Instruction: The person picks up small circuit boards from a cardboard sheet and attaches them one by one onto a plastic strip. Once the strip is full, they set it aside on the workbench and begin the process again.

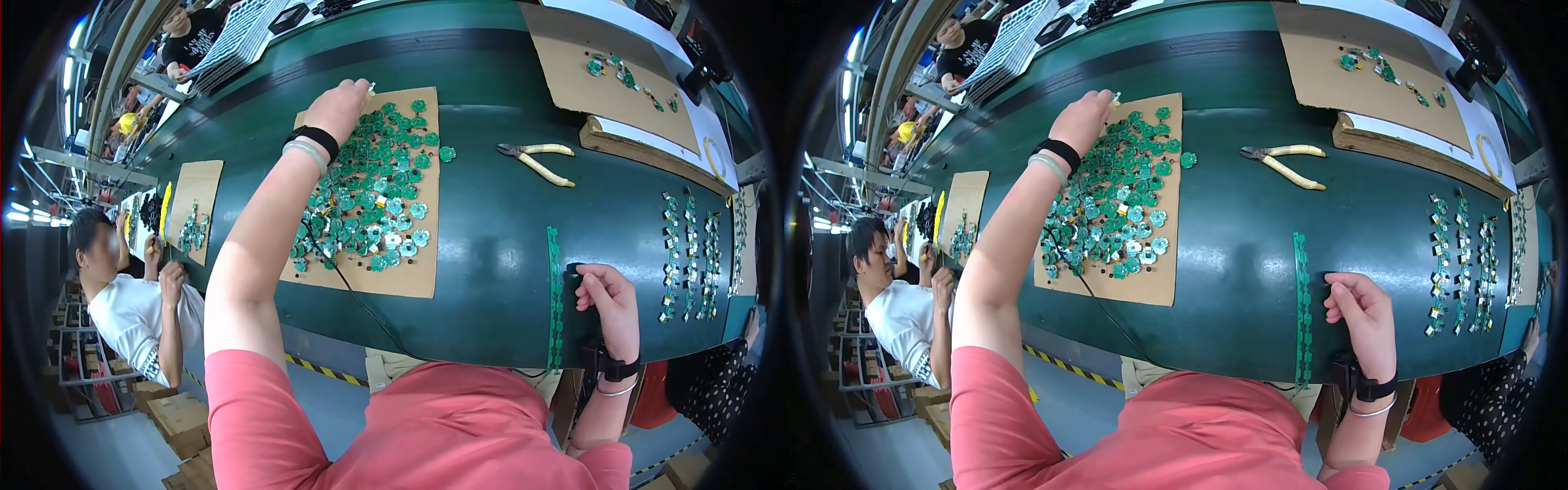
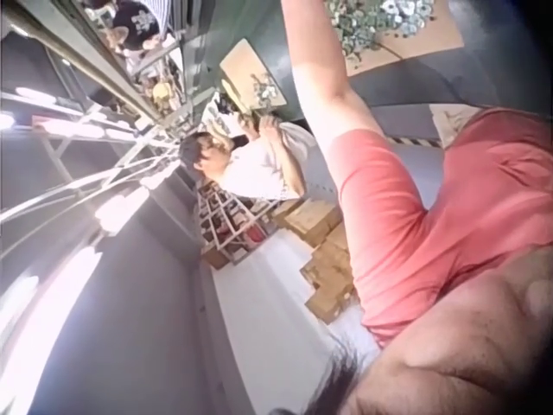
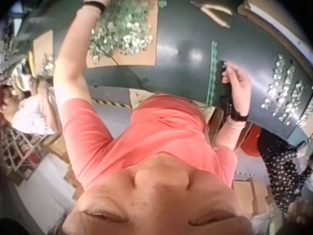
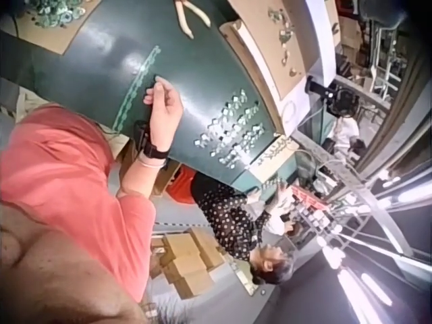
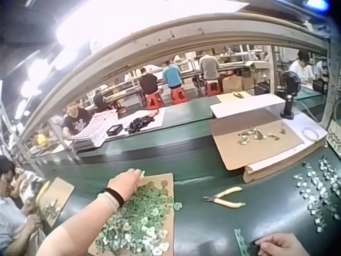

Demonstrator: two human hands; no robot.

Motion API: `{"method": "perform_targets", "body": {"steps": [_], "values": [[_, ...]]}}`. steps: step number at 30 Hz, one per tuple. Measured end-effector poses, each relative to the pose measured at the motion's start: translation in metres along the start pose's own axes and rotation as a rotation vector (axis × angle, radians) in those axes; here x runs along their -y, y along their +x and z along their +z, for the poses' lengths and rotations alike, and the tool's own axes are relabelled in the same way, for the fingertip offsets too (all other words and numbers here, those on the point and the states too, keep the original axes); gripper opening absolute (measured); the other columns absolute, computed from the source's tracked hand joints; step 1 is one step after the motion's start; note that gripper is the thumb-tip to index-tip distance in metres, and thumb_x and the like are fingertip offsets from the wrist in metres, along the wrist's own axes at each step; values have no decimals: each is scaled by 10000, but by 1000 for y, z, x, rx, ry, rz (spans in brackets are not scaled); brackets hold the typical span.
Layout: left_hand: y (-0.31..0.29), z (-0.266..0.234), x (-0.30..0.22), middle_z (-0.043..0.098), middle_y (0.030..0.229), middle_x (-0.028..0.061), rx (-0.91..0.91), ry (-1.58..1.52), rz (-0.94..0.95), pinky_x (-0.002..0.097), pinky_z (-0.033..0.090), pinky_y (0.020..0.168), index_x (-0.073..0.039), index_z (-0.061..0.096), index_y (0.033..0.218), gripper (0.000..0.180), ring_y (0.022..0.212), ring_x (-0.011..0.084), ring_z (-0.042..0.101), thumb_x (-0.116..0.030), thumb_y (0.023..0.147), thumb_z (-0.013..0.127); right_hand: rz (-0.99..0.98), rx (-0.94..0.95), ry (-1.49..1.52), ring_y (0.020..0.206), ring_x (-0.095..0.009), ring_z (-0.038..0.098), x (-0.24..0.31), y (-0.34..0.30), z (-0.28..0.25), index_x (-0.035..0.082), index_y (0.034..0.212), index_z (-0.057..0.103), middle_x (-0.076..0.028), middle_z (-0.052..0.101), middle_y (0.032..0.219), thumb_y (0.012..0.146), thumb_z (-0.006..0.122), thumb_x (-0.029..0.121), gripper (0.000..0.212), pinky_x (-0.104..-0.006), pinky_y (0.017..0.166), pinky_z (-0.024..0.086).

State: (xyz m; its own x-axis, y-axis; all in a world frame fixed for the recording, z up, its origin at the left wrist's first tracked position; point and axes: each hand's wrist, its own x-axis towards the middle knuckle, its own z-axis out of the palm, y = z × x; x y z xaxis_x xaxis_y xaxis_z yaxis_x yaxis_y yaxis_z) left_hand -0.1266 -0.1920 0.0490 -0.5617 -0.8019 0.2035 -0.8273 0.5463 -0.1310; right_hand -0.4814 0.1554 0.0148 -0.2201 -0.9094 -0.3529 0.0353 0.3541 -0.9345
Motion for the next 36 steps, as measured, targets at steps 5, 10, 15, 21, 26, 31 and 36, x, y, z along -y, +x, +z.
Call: {"method": "perform_targets", "body": {"steps": [5,10,15,21,26,31,36], "values": [[-4,4,-12,600,980,191,90,41,26,444,547,752,-31,581,1063,184,886,371,640,-75,896,517,12,18,84,646,-77,568,-3,1,-8,-3,1099,636,-12,613,763,980,538,126,201,-219,619,478],[-17,2,-16,603,1043,151,153,168,49,441,527,800,-60,607,1120,240,976,334,608,-106,900,522,38,44,135,637,-82,576,-4,5,-12,-7,1092,631,-24,615,759,990,523,130,201,-219,617,492],[-29,-6,-43,610,1004,160,57,208,22,410,525,855,-28,647,1054,230,1029,321,581,-61,842,564,44,63,198,629,-89,586,-7,7,-15,-13,1089,626,-40,619,761,997,511,126,203,-224,613,516],[-34,-17,-112,606,1008,117,-80,-186,433,380,492,907,-35,664,1063,270,1017,294,571,-54,806,581,33,72,242,631,-98,599,-10,6,-19,-16,1086,624,-50,623,762,999,505,122,202,-232,613,529],[-36,-4,-120,603,985,101,-1,-167,486,384,488,900,-41,672,1060,271,989,291,570,-49,803,587,28,83,254,635,-106,606,-10,6,-19,-16,1087,624,-52,630,766,997,509,124,203,-236,624,530],[-36,-7,-103,597,989,104,8,-112,360,396,475,908,-33,676,1046,252,994,301,555,-43,807,598,17,94,260,642,-112,613,-11,6,-21,-15,1091,628,-54,640,772,995,516,129,206,-240,633,532],[-38,-6,-90,593,1020,115,17,-230,233,402,463,914,-36,681,1035,215,1004,315,542,-65,834,609,12,99,265,648,-113,617,-10,6,-21,-14,1093,631,-55,646,776,994,520,135,210,-239,633,530]]}}
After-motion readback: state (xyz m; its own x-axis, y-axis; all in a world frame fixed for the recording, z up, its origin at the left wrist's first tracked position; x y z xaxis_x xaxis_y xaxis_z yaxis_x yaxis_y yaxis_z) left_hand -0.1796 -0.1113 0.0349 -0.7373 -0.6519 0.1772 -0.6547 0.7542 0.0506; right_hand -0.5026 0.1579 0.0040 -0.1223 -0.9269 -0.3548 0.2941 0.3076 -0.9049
